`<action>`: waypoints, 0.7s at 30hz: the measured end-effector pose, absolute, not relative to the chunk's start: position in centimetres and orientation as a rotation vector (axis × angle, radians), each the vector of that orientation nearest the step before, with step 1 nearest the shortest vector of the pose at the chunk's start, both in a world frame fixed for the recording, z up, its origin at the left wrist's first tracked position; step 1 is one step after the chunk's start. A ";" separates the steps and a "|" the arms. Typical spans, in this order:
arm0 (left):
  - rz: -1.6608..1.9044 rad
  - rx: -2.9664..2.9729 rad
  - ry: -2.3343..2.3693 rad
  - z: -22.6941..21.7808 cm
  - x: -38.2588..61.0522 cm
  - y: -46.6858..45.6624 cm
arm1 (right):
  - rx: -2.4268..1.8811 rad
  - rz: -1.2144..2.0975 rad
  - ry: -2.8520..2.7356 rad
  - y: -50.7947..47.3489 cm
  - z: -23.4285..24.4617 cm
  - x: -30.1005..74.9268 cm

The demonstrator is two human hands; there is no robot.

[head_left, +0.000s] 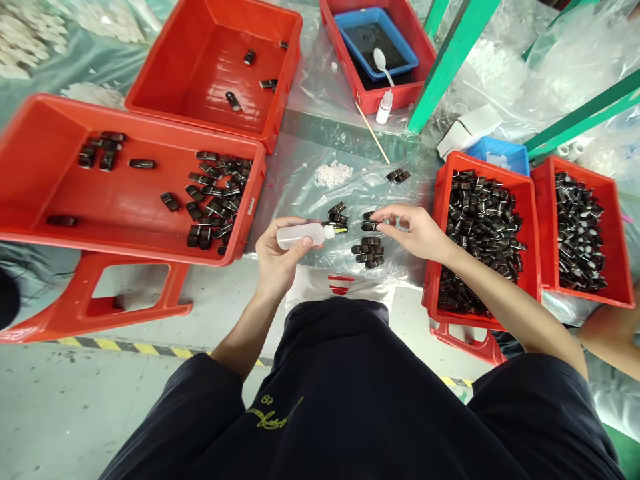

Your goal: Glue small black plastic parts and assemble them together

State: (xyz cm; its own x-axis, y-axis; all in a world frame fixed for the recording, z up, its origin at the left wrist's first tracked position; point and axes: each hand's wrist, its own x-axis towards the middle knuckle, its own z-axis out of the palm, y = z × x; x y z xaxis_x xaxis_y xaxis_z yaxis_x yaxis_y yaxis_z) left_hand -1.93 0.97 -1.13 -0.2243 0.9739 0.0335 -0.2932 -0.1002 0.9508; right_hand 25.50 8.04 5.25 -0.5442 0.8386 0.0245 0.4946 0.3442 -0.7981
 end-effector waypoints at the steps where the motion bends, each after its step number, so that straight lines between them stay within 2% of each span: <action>1: 1.556 0.922 1.081 -0.9 -2.0 0.9 | -1.154 1.098 -2.145 7.7 5.7 25.5; 10: 1.521 0.956 1.038 -0.5 -2.0 0.7 | -1.098 1.153 -2.084 6.1 7.5 25.2; 21: 1.522 1.045 0.989 -0.8 -2.4 0.5 | -0.994 1.055 -2.173 5.7 8.0 25.2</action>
State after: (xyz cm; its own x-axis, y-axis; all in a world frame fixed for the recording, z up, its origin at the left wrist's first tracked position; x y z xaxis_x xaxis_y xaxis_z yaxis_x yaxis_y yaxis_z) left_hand -2.37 0.53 -0.77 -0.1270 0.9827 0.1349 -0.2761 -0.1657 0.9467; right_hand 25.16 5.72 7.96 -0.5929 0.7940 0.1344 0.3856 0.4265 -0.8182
